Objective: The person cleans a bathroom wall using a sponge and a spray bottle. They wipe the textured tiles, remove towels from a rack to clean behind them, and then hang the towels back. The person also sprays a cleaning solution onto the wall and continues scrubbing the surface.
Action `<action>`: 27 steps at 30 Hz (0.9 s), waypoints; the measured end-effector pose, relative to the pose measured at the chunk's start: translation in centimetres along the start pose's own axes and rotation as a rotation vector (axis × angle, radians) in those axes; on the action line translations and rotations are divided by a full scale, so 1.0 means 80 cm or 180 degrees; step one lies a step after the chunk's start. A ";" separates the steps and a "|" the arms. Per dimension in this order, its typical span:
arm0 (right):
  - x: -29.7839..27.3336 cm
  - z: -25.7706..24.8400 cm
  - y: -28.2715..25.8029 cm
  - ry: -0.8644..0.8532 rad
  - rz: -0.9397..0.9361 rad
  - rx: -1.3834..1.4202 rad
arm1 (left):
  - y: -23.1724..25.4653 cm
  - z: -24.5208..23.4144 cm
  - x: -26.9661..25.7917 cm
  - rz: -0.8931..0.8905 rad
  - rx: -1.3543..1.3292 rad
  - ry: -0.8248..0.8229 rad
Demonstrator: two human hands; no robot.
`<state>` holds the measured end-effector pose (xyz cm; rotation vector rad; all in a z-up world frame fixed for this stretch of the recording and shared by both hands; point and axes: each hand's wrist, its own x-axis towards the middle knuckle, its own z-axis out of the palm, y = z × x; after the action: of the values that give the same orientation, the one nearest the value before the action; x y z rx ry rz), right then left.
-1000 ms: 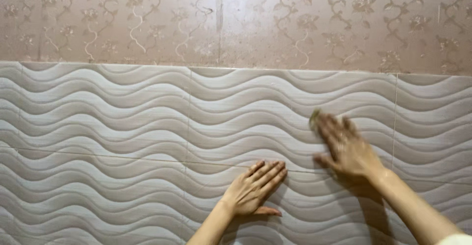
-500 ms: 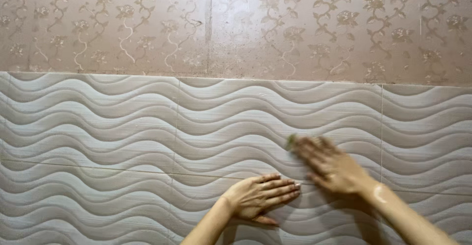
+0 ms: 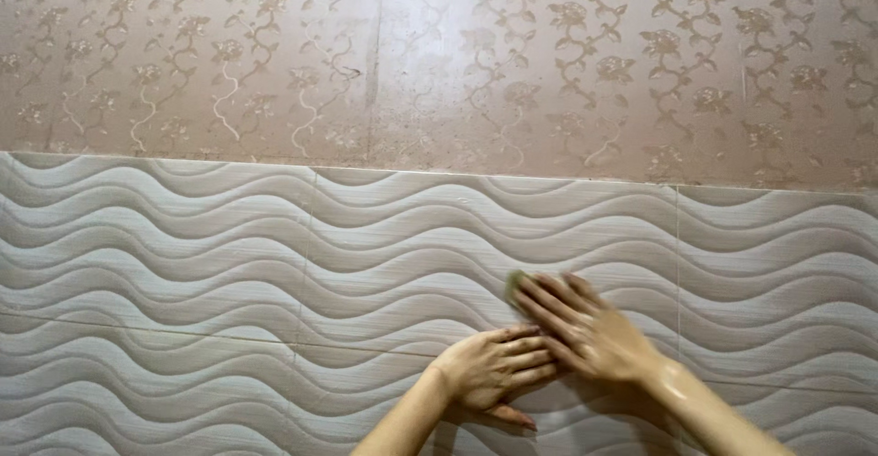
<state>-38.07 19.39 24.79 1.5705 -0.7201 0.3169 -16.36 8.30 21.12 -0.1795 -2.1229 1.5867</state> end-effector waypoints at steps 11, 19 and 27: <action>0.036 -0.022 0.081 0.0982 0.1245 -0.0132 | 0.009 -0.014 0.002 -0.0119 0.0002 0.0327; 0.064 0.013 0.011 0.0126 0.0126 -0.0050 | 0.012 0.008 0.016 0.0280 -0.0263 0.0214; -0.010 0.018 -0.025 0.0282 -0.0319 0.0029 | 0.084 0.015 0.083 -0.0315 -0.0113 0.1363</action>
<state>-37.80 18.22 22.54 1.5852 -0.5701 0.3139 -23.88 11.93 16.60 -0.3831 -1.7977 1.3156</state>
